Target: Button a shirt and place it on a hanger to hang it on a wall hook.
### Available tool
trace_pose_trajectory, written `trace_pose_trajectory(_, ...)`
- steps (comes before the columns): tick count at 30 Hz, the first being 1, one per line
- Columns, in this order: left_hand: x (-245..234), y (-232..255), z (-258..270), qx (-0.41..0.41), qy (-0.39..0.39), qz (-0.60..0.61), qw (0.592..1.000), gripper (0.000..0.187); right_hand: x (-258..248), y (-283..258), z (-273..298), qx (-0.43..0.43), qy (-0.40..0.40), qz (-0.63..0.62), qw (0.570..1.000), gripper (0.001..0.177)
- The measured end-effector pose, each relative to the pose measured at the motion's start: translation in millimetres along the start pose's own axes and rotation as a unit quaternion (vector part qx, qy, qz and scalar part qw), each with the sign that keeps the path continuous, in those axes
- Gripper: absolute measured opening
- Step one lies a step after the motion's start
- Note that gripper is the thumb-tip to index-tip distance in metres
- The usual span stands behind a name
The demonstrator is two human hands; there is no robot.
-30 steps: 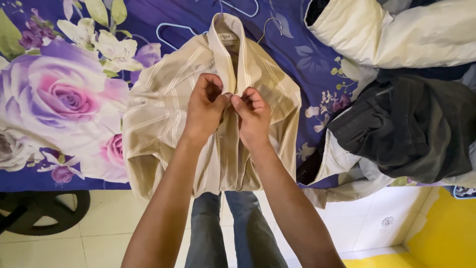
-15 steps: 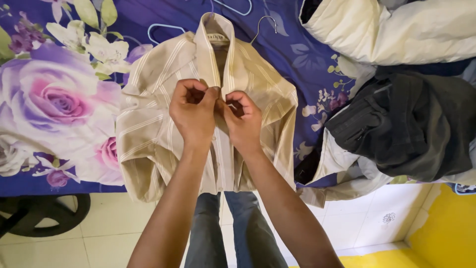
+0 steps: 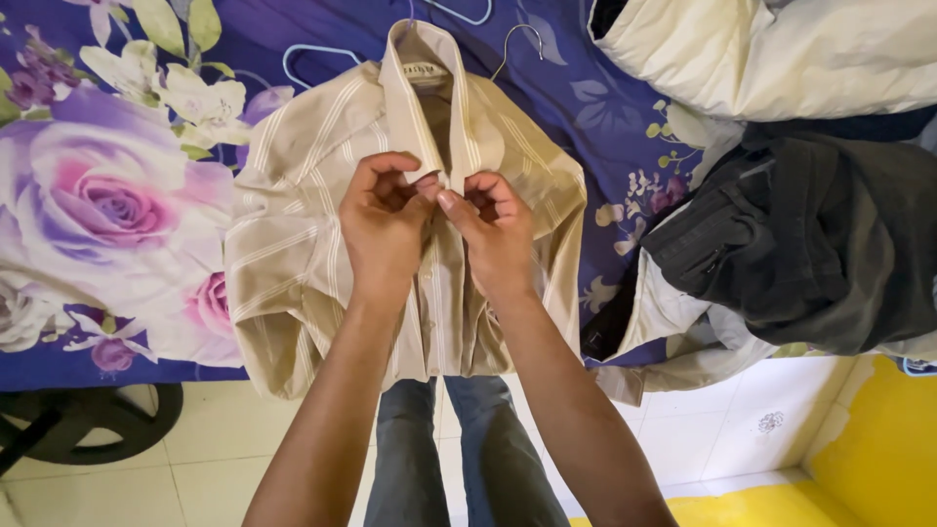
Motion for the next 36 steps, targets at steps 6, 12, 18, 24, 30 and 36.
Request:
trace_pose_trajectory(6, -4.4, -5.0, -3.9, -0.043, 0.015, 0.095, 0.994, 0.029, 9.4, -11.1, -3.4, 0.012, -0.015, -0.012, 1.000, 0.013)
trace_pose_trajectory(12, 4.6, -2.3, -1.4, -0.144, 0.082, 0.180, 0.970, 0.033, -15.7, 27.6, -7.3, -0.021, -0.013, 0.001, 1.000, 0.014)
trace_pose_trajectory(18, 5.5, -19.5, -7.2, -0.216, 0.089, 0.210, 0.949, 0.030, -17.9, 18.8, -11.5, -0.082, -0.040, 0.051, 0.995, 0.014)
trace_pose_trajectory(24, 9.6, -27.8, -9.9, -0.164, 0.096, 0.208, 0.959, 0.035, -32.9, 46.8, -10.9, -0.029, 0.054, -0.056, 0.997, 0.013)
trace_pose_trajectory(30, 18.6, -11.2, -6.0, -0.161, 0.108, 0.124, 0.973, 0.032, -15.0, 14.2, -1.6, -0.070, 0.012, 0.021, 0.997, 0.011)
trace_pose_trajectory(36, 18.8, -13.1, -6.7, -0.188, 0.084, 0.195, 0.959, 0.035, -7.7, 5.7, -6.5, -0.025, 0.050, 0.061, 0.997, 0.010)
Point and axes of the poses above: each hand's wrist, its own z-axis away from the middle knuckle, its own x-axis out of the palm, y = z × x, the point moved 4 cm from there along -z, towards the middle knuckle, and after that the axes turned 3 degrees about -x, right-handed, at the moved point
